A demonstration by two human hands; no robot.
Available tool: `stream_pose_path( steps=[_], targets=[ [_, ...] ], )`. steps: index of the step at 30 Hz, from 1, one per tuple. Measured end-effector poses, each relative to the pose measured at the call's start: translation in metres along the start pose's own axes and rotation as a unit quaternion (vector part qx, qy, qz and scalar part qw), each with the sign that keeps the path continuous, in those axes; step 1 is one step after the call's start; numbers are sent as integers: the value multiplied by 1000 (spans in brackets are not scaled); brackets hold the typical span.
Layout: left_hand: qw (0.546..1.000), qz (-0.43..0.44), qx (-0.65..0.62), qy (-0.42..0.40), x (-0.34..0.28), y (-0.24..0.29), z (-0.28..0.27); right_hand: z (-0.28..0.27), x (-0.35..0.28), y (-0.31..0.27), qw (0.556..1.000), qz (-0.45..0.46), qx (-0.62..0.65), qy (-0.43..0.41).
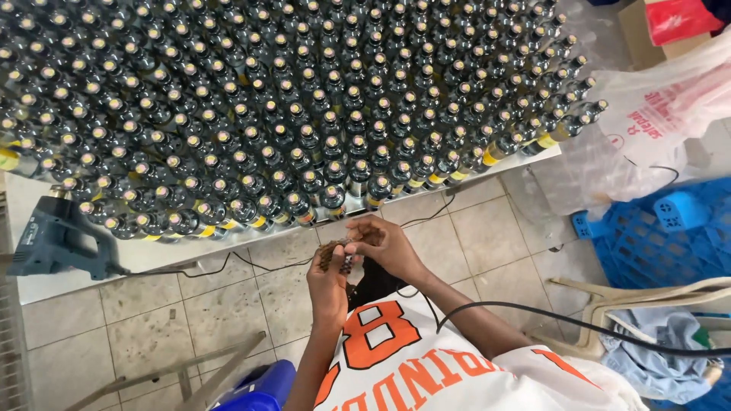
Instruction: Using a handheld heat gun to shrink-wrap plastic seals onto the caps of a large batch of bottles arranged on a table.
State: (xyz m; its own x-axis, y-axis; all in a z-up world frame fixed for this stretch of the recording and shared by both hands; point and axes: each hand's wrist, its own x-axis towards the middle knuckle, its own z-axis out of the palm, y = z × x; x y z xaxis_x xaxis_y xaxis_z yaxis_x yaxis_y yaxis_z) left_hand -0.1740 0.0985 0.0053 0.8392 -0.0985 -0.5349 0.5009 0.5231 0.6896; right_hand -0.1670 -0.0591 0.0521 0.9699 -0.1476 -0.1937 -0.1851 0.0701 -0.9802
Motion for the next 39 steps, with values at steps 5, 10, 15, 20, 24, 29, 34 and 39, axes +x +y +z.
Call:
stream_pose_path(
  steps=[5,10,15,20,24,29,34,39],
  targets=[
    [1000,3,6,18,-7,13,18,-5,2,-2,999,24,31,17],
    [999,-16,27,11,-1,11,12,-14,4,-23,996,62,49,39],
    [1000,-23,12,2,5,2,-1,-39,10,-11,997,49,42,41],
    [999,3,-9,34,17,2,-19,-66,26,-10,997,47,7,57],
    [997,31,-38,56,18,5,-31,-81,46,-4,998,28,-3,63],
    [994,46,-61,79,21,3,-40,-94,77,-5,998,-8,-28,58],
    [989,53,-91,100,26,1,-41,-98,96,-24,999,-10,-18,47],
    [988,80,-100,87,36,-1,-38,-97,105,-31,999,-12,7,42]
  ],
)
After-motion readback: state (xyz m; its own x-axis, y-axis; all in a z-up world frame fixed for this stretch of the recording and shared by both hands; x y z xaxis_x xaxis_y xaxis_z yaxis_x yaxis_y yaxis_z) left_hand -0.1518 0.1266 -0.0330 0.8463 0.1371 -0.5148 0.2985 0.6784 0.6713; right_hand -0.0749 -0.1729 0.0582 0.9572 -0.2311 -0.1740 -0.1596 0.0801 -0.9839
